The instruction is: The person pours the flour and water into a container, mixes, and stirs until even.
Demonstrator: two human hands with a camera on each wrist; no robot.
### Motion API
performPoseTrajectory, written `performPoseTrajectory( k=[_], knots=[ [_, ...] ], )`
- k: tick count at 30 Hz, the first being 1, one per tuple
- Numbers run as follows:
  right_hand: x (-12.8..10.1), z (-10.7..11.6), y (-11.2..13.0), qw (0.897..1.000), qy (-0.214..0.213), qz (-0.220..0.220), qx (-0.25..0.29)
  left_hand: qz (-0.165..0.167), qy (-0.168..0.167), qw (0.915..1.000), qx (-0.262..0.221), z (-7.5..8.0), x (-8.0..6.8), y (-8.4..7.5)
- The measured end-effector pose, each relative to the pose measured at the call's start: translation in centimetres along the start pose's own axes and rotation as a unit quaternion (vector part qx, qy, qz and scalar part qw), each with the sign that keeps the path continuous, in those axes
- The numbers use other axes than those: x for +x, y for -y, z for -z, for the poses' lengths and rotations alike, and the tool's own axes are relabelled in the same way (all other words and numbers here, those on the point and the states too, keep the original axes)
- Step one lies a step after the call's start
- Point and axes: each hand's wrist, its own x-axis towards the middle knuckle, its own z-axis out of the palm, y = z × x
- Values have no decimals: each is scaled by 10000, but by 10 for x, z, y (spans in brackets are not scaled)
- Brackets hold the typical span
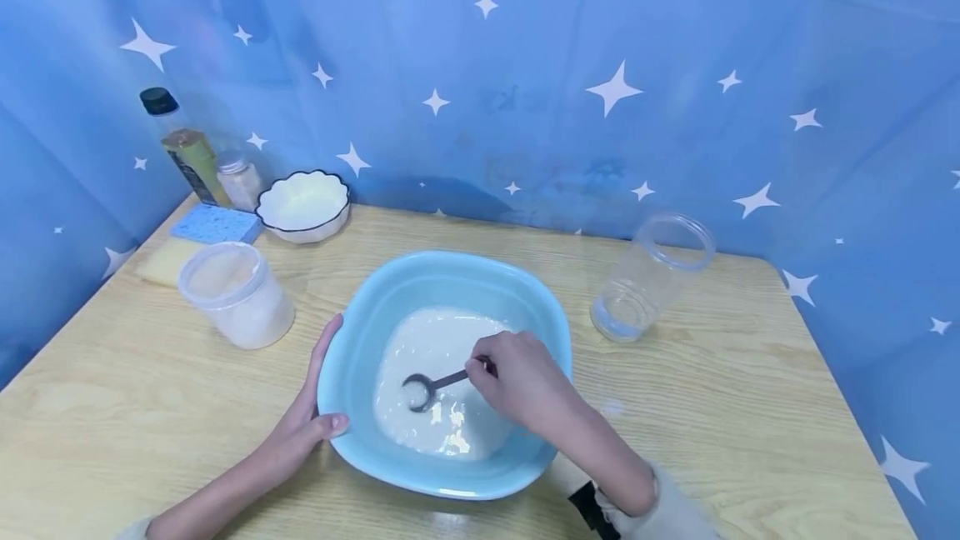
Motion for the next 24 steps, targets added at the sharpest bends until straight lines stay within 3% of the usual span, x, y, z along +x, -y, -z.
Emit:
performPoseTrajectory(
  k=[7,13,17,21,24],
  knots=[
    [-12,27,-21,9970,-32,-608,-481,62,-86,9999,47,0,-1,-1],
    [-22,45,-27,9941,-253,-809,-684,108,-100,9998,100,1,-1,-2],
    [-23,40,-16,9974,-328,-643,41,76,-85,9999,128,2,0,-1],
    [-19,23,1,9933,21,-477,1052,-56,0,9999,156,3,0,0],
    [-16,10,12,9889,220,-410,1412,-102,94,9999,102,3,0,1]
  ],
)
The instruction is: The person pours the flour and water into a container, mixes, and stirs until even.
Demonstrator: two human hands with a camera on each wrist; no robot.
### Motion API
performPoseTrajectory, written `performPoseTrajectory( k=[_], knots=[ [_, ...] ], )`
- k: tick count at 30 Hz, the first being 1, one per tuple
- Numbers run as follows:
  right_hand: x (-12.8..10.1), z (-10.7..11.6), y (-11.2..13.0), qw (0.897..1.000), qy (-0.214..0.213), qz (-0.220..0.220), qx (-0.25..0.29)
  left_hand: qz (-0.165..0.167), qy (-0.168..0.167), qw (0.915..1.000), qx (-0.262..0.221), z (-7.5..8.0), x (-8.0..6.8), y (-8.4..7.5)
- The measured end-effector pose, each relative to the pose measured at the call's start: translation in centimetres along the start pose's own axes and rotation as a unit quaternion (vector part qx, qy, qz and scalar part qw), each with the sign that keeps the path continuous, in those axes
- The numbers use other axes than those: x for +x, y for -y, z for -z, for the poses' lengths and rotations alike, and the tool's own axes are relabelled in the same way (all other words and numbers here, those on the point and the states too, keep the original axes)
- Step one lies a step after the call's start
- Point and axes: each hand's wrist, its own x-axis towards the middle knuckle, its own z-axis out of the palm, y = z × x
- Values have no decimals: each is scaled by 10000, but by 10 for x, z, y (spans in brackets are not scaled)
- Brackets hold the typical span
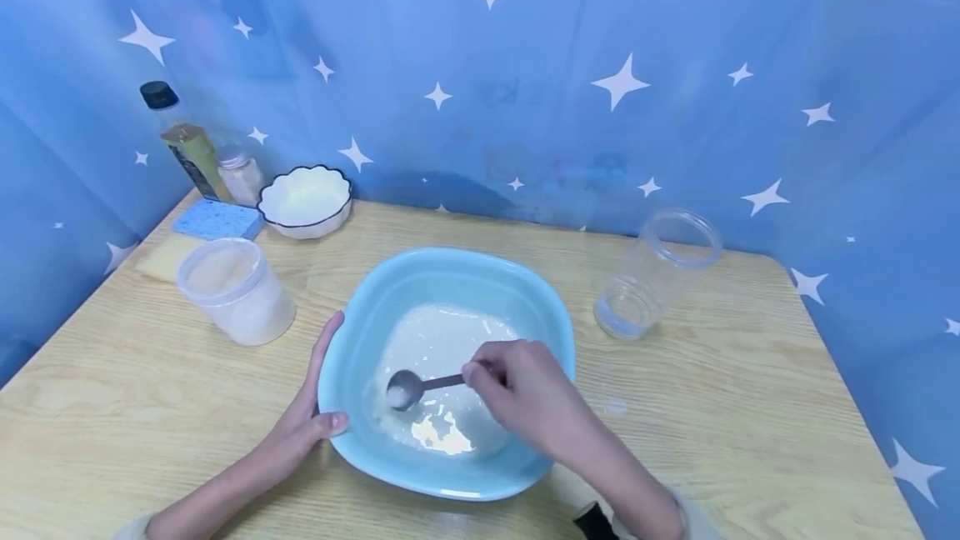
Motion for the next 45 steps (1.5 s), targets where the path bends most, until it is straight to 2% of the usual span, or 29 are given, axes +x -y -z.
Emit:
performPoseTrajectory(
  k=[7,14,22,26,33,37,41,43,45],
  knots=[
    [-3,-22,6,9996,211,153,-84,61,47,9997,-224,-2,-3,1],
    [-11,-20,-3,9973,456,171,-556,120,31,9995,-276,-3,-7,2],
    [-30,2,-19,9943,891,57,-578,307,42,9993,-191,-5,-10,6],
    [-35,17,-26,9921,976,-96,-777,231,34,9995,-224,-3,-8,6],
    [-32,33,-27,9848,730,-7,-1578,43,70,9997,-219,-1,-4,3],
    [-30,43,-26,9820,452,109,-1833,-6,70,9998,-171,0,-3,2],
    [-31,49,-27,9880,30,310,-1510,-63,82,9999,-82,1,-2,2],
    [-31,47,-29,9925,78,398,-1155,-79,89,9999,-31,2,-1,2],
    [-31,43,-31,9950,324,387,-859,-83,95,9999,13,2,-1,2]
  ],
)
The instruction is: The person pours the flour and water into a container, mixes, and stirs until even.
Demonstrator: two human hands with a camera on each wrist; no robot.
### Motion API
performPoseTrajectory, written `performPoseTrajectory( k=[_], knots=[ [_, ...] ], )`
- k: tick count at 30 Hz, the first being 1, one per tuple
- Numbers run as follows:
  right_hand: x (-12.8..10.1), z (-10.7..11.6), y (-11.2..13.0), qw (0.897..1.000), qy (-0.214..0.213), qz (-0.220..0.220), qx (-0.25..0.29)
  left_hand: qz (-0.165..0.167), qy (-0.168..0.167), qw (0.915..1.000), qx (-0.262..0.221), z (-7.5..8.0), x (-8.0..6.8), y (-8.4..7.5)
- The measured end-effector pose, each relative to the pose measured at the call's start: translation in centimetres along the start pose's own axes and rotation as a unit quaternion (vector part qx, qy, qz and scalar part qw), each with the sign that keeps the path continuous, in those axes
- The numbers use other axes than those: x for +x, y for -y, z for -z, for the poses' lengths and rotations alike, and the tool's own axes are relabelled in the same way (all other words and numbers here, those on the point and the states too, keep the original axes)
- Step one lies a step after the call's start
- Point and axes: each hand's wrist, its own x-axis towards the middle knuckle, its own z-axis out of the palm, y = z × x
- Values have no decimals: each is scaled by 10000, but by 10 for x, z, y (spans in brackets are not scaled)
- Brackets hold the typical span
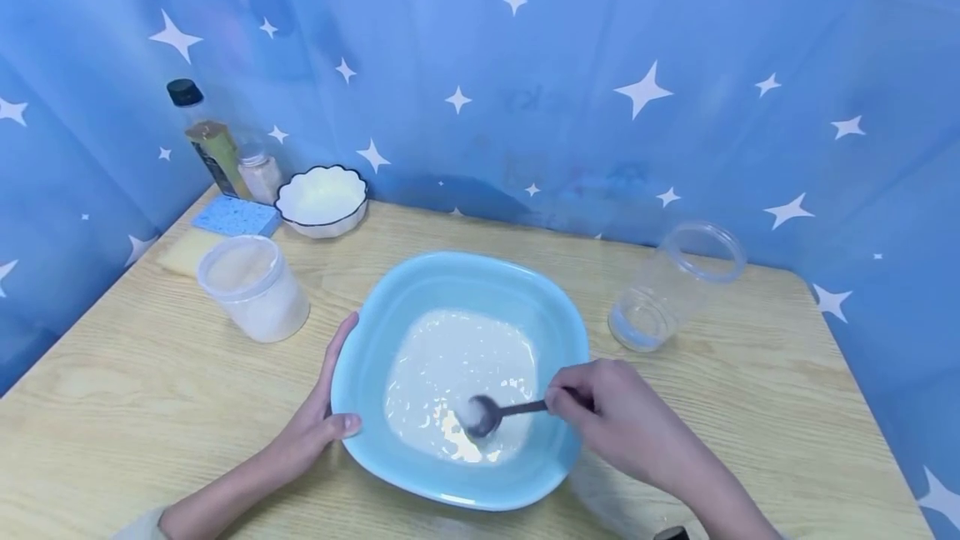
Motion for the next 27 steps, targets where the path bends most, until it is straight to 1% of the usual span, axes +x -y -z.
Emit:
performPoseTrajectory(
  k=[2,5,8,12,14,16,18,20,23,25,27],
  knots=[
    [0,-3,-1,9997,222,-20,34,13,-1,10000,-2,0,0,-1],
    [0,-5,-2,9988,302,-124,-360,23,-9,10000,-21,0,1,-1],
    [2,-3,-1,9957,168,-338,-849,32,-24,10000,-37,0,1,-1],
    [6,-1,0,9903,-105,-584,-1253,38,-2,10000,-44,0,0,0],
    [11,-2,2,9877,-308,-598,-1414,42,19,10000,-53,-1,-1,0],
    [16,-5,2,9877,-456,-571,-1379,9,42,10000,-31,-1,-1,0],
    [21,-11,2,9908,-500,-482,-1164,3,40,10000,-34,0,-2,1],
    [24,-17,3,9958,-388,-294,-781,-16,32,10000,-9,0,-2,1],
    [25,-23,4,9996,-21,-94,-249,-4,11,10000,8,0,-1,1],
    [23,-21,4,9999,116,-27,-117,11,2,10000,2,0,-1,0],
    [21,-17,4,9998,82,-118,-150,35,-1,10000,-30,0,-1,0]
  ],
)
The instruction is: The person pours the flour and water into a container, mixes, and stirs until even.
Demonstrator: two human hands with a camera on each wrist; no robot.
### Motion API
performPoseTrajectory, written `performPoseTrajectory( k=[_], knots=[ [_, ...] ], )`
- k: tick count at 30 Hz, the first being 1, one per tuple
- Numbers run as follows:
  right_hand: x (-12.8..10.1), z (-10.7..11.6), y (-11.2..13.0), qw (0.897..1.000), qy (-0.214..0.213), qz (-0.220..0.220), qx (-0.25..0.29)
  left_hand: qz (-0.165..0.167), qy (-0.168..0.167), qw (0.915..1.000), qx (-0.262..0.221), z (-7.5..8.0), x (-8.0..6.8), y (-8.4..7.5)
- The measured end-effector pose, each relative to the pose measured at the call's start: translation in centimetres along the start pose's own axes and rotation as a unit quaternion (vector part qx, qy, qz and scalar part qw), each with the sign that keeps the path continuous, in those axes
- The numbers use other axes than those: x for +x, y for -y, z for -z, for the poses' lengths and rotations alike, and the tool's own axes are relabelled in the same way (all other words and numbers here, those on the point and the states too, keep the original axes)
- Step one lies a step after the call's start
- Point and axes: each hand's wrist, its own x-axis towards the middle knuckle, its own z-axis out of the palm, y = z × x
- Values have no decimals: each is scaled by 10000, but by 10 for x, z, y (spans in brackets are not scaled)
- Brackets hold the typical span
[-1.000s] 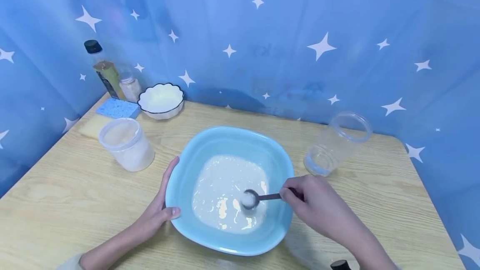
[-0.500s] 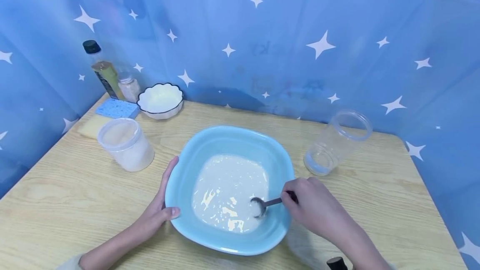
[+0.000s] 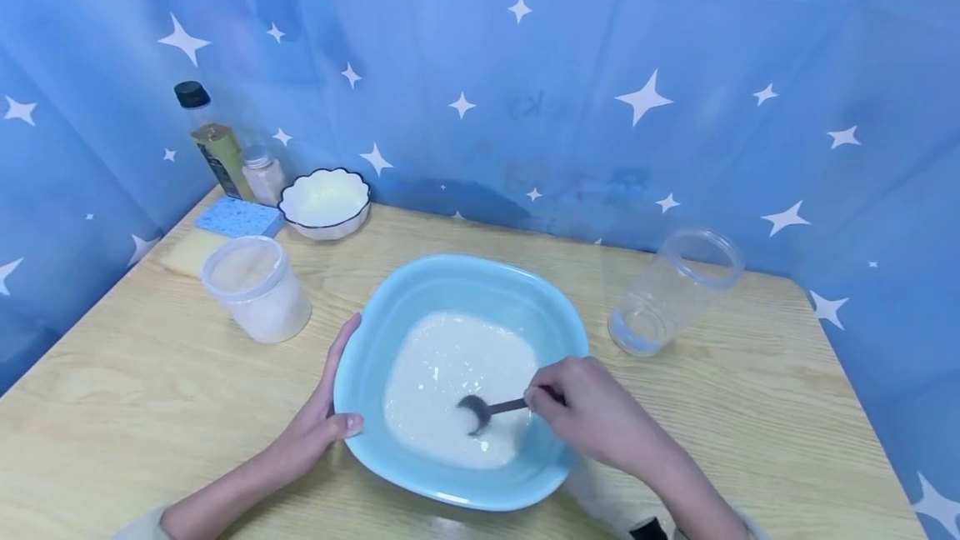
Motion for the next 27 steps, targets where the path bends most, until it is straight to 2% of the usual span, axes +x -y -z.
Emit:
performPoseTrajectory(
  k=[5,9,12,14,18,27],
  knots=[
    [-3,4,5,9993,-318,-180,91,46,-14,9999,-93,0,1,-1],
    [3,-11,17,9980,-250,19,584,49,-35,9999,-129,0,0,-1],
    [9,-25,26,9971,-203,172,719,4,-21,9999,-157,0,1,0],
    [13,-33,30,9971,-156,333,672,9,-37,9998,-183,-1,1,0],
    [17,-40,31,9986,-15,335,412,3,-51,9999,-121,-1,1,1],
    [13,-27,21,9994,282,105,-141,12,-59,10000,-72,-2,2,1]
  ],
)
